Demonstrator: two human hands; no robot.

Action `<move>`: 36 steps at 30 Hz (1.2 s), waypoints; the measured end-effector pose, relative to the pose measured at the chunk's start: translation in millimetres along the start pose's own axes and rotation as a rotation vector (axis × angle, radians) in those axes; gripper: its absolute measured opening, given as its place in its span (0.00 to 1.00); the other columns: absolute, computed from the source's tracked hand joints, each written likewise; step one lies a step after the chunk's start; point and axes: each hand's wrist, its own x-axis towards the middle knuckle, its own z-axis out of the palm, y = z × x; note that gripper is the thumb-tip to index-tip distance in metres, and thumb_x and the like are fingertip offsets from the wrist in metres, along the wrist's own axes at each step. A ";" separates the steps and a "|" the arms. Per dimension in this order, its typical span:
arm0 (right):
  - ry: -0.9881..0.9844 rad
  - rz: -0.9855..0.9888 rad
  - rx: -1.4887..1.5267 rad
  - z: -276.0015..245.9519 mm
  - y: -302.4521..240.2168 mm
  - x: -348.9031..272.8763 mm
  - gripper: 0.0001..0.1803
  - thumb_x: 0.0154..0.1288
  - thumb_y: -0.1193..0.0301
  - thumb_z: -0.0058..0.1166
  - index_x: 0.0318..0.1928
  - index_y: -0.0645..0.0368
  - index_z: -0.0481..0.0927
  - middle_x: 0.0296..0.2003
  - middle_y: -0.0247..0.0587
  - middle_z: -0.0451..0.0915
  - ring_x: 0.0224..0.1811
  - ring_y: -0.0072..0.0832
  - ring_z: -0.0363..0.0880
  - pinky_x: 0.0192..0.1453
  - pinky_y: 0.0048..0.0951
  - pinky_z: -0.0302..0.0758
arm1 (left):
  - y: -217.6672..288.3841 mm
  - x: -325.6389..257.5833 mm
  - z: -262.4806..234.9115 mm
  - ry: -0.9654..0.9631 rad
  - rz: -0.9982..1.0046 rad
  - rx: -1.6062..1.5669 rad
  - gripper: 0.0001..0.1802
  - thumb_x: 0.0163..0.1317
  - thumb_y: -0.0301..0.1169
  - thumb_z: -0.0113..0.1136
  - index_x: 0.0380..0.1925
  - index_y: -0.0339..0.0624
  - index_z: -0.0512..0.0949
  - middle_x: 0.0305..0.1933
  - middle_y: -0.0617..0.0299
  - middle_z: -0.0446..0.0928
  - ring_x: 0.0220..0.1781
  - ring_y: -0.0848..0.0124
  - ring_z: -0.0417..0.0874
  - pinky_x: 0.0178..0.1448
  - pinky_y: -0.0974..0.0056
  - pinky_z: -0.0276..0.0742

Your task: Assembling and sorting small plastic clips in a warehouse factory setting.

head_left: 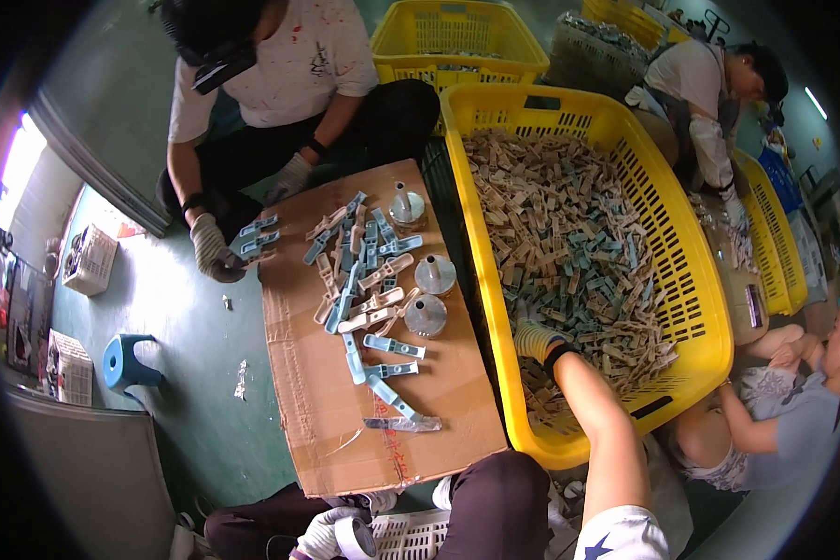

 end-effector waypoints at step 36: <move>0.180 -0.131 -0.020 66.5 -98.2 -2.8 0.26 0.58 0.65 0.55 0.57 0.59 0.74 0.47 0.58 0.79 0.47 0.44 0.79 0.55 0.36 0.73 | -22.1 -23.3 -17.0 0.107 -0.012 -0.036 0.12 0.67 0.29 0.46 0.40 0.32 0.76 0.34 0.59 0.80 0.35 0.68 0.81 0.41 0.66 0.78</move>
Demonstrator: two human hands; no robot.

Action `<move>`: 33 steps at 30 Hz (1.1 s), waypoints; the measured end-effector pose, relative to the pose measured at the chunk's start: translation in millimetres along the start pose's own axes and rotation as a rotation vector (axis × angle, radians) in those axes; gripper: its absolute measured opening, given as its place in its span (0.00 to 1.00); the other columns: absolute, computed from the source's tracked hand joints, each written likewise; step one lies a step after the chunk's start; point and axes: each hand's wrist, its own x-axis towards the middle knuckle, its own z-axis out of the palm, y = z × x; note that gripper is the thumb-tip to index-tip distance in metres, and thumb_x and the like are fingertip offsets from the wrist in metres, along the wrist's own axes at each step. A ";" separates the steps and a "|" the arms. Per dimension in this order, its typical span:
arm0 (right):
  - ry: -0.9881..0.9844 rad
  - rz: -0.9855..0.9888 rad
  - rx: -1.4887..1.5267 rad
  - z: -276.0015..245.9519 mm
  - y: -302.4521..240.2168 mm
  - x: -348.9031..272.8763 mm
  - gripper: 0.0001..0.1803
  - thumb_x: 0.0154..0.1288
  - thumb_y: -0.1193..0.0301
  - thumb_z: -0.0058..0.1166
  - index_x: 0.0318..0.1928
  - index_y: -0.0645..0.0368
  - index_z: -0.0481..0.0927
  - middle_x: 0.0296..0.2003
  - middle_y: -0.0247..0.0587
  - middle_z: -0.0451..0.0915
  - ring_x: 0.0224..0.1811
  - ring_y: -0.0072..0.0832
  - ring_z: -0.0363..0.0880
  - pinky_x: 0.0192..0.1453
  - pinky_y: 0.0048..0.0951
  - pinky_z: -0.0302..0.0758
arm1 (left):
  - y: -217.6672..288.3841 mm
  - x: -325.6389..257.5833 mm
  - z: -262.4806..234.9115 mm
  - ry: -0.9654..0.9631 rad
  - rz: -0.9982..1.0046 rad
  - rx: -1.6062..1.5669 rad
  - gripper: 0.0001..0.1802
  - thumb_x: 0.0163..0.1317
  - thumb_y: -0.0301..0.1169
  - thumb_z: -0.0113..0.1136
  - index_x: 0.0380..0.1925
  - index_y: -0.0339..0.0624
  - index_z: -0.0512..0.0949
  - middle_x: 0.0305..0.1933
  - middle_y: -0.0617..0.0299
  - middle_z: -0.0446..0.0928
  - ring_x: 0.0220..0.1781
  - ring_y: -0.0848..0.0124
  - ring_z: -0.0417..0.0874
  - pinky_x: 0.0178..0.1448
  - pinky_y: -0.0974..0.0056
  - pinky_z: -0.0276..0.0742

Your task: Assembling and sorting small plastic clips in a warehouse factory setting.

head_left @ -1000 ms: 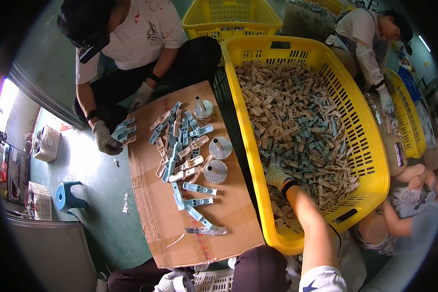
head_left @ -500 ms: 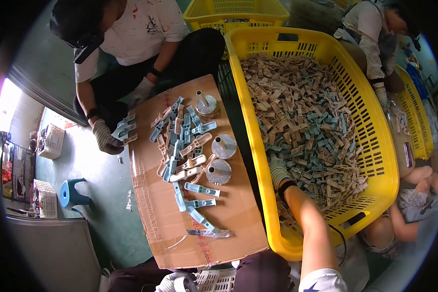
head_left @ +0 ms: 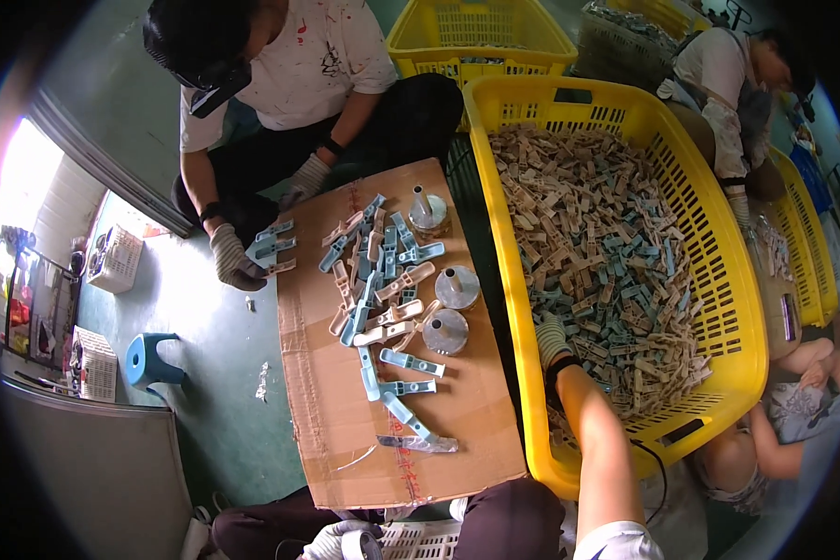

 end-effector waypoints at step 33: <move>-0.257 -0.654 0.634 -114.8 -300.1 -257.9 0.19 0.54 0.88 0.54 0.47 0.59 0.75 0.36 0.30 0.75 0.34 0.19 0.73 0.40 0.22 0.75 | -12.0 -7.1 -3.2 -0.137 0.104 -0.426 0.09 0.58 0.25 0.64 0.39 0.35 0.82 0.37 0.55 0.83 0.37 0.65 0.85 0.46 0.62 0.82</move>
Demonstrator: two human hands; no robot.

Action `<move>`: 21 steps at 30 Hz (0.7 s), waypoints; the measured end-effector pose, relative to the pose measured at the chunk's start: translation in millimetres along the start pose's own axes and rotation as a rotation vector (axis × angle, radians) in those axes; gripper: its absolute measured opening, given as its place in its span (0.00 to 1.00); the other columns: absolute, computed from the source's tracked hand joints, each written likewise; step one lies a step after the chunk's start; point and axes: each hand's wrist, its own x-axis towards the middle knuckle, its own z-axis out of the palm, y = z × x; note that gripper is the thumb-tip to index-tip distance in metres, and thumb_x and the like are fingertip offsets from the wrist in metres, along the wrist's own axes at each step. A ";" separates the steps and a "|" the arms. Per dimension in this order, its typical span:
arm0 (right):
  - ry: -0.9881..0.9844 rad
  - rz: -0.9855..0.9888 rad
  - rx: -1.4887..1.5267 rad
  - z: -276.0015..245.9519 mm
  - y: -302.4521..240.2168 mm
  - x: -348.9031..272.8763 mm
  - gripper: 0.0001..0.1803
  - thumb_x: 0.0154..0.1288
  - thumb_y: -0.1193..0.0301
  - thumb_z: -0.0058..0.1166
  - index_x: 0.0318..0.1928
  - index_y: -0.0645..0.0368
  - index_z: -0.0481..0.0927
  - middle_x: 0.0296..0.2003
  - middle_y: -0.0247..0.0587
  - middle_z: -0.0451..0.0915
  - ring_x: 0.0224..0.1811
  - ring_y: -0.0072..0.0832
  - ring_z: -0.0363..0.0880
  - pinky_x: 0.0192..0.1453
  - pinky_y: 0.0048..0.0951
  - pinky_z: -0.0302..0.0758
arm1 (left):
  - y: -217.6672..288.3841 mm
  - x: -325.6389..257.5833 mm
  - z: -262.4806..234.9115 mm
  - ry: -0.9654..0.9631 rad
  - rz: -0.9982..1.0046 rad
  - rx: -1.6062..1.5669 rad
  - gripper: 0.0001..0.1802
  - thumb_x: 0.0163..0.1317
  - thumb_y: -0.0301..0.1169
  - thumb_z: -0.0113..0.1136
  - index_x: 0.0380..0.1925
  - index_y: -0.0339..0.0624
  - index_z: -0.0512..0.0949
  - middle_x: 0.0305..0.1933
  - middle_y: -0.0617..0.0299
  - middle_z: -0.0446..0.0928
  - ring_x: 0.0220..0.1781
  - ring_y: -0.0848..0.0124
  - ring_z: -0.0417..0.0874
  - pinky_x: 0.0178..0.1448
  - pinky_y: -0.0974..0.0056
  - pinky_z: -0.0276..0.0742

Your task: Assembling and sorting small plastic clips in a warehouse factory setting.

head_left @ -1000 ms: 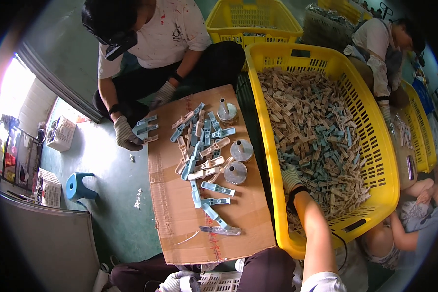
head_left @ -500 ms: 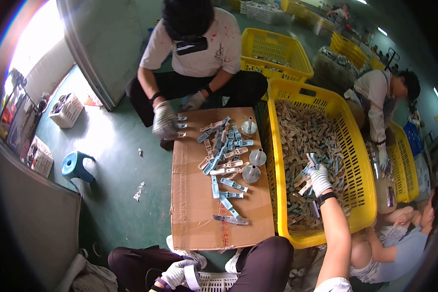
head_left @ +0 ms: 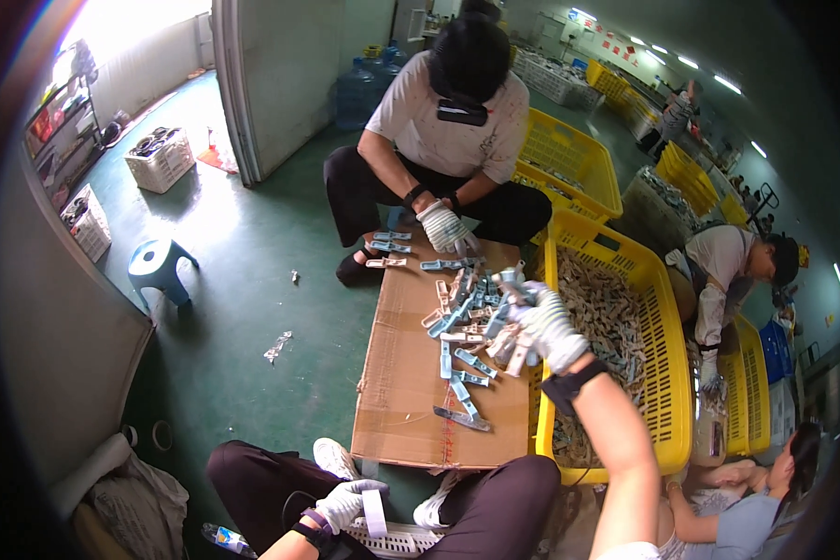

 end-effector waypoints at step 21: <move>0.115 0.121 -0.250 57.8 69.7 21.1 0.24 0.56 0.72 0.63 0.54 0.63 0.73 0.46 0.47 0.78 0.47 0.34 0.76 0.54 0.31 0.72 | -15.7 13.1 -20.4 -0.162 0.062 0.056 0.14 0.58 0.20 0.60 0.46 0.39 0.80 0.42 0.64 0.82 0.42 0.72 0.82 0.48 0.66 0.79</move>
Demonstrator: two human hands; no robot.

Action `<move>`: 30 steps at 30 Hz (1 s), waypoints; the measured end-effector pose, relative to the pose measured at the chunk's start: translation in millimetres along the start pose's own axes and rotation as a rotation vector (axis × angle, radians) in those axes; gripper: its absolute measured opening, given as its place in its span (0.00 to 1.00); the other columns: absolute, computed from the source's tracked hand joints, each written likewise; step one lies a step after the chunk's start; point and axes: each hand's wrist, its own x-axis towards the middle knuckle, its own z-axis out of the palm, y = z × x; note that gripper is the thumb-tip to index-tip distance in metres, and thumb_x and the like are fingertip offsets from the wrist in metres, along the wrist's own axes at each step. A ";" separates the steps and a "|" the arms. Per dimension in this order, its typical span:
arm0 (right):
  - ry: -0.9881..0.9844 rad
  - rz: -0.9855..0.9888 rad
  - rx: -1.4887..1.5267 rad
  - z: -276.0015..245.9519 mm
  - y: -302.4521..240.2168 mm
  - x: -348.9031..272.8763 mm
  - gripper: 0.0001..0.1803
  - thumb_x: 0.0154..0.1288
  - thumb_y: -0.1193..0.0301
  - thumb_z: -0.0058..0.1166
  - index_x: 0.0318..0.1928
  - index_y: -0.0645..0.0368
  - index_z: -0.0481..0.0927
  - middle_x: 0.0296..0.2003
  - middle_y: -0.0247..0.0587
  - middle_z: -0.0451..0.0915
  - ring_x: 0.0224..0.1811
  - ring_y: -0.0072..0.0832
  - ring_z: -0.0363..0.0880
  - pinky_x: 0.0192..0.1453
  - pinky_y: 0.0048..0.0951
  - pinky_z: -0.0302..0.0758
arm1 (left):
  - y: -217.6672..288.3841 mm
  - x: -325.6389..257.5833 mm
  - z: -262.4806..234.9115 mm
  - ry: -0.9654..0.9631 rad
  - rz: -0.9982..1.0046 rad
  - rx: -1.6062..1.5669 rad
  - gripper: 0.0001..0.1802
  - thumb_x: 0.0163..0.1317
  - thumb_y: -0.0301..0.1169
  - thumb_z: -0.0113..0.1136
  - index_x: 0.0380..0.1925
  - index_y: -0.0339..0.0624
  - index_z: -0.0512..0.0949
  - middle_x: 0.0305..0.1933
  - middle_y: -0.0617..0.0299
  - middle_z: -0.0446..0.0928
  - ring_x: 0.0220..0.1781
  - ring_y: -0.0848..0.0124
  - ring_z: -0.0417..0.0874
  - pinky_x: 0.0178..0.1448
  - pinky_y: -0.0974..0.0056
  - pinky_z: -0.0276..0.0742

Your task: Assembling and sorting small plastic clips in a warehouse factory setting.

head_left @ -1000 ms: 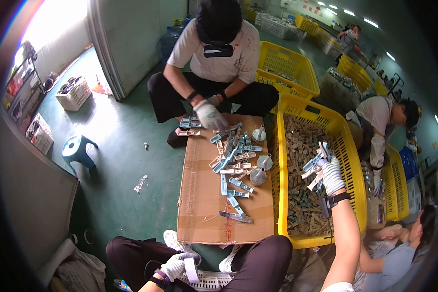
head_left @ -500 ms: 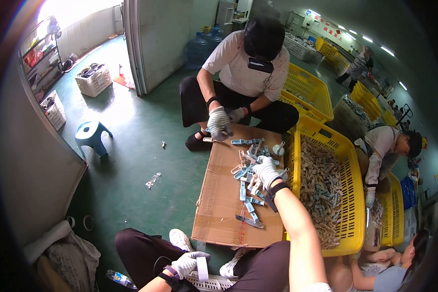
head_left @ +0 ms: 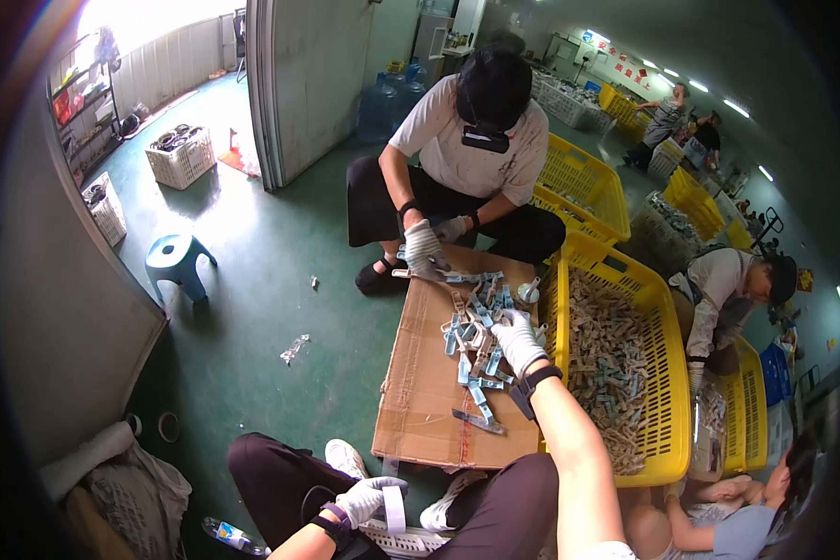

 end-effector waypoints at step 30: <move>0.028 -0.103 -0.109 60.8 143.9 -260.4 0.14 0.60 0.71 0.55 0.47 0.60 0.80 0.42 0.48 0.82 0.45 0.40 0.82 0.53 0.36 0.76 | 16.6 -52.9 50.2 0.226 0.237 0.347 0.09 0.51 0.27 0.71 0.26 0.42 0.77 0.26 0.65 0.77 0.26 0.75 0.78 0.28 0.68 0.74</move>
